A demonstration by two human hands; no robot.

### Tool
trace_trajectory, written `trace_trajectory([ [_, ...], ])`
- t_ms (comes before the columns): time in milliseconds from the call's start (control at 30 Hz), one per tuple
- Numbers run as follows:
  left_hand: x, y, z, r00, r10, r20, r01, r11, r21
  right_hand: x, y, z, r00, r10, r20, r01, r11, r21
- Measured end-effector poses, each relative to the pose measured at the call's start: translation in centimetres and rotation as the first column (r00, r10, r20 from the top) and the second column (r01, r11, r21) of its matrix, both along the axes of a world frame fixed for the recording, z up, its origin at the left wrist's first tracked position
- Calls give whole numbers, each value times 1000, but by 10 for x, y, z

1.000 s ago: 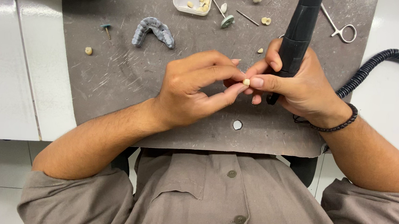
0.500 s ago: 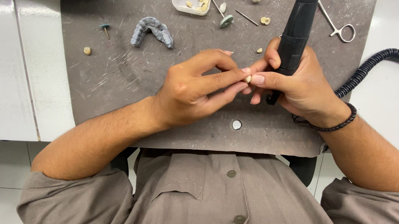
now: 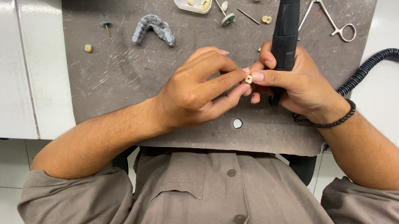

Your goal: The person sits at a dental laboratory bench and polishes small dental crowns, holding each crown in one hand while applying a rotary tool with a buffing wheel to its surface. They set finished crowns into a small container, pick new crowns from the bench, and later switch to a pointed grinding bur to refine a crown by hand.

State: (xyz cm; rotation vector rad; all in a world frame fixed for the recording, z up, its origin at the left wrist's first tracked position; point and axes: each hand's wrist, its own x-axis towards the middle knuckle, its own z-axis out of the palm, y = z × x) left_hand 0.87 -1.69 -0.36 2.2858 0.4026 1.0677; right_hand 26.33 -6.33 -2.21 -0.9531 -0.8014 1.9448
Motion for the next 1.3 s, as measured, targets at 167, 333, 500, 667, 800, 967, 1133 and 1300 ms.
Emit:
trace_trajectory([
  [167,0,2,1,1000,-12,-19,11,999,-32,-3,0,-4,1000,1,26,-1,1000,-22],
  [333,-1,2,2,999,7,-50,-7,1000,-1,-6,1,-5,1000,-19,19,19,1000,10],
  [500,-1,5,2,998,50,28,-51,998,33,-7,-1,-2,995,-89,-49,90,996,22],
  [667,-1,6,1,999,29,-14,-28,998,62,-8,-3,0,998,-65,5,65,996,53],
  [800,1,7,-3,1000,4,27,0,990,-144,-7,-5,2,996,-92,19,92,996,-1],
  [967,2,11,-7,997,-59,49,70,961,-266,-7,-4,4,992,-119,28,119,993,-4],
  [1133,0,10,-5,999,22,50,-10,972,-236,-8,-4,5,989,-137,64,131,988,87],
  [1300,0,10,-3,993,-22,115,38,989,-141,-6,-5,7,983,-123,136,104,985,137],
])
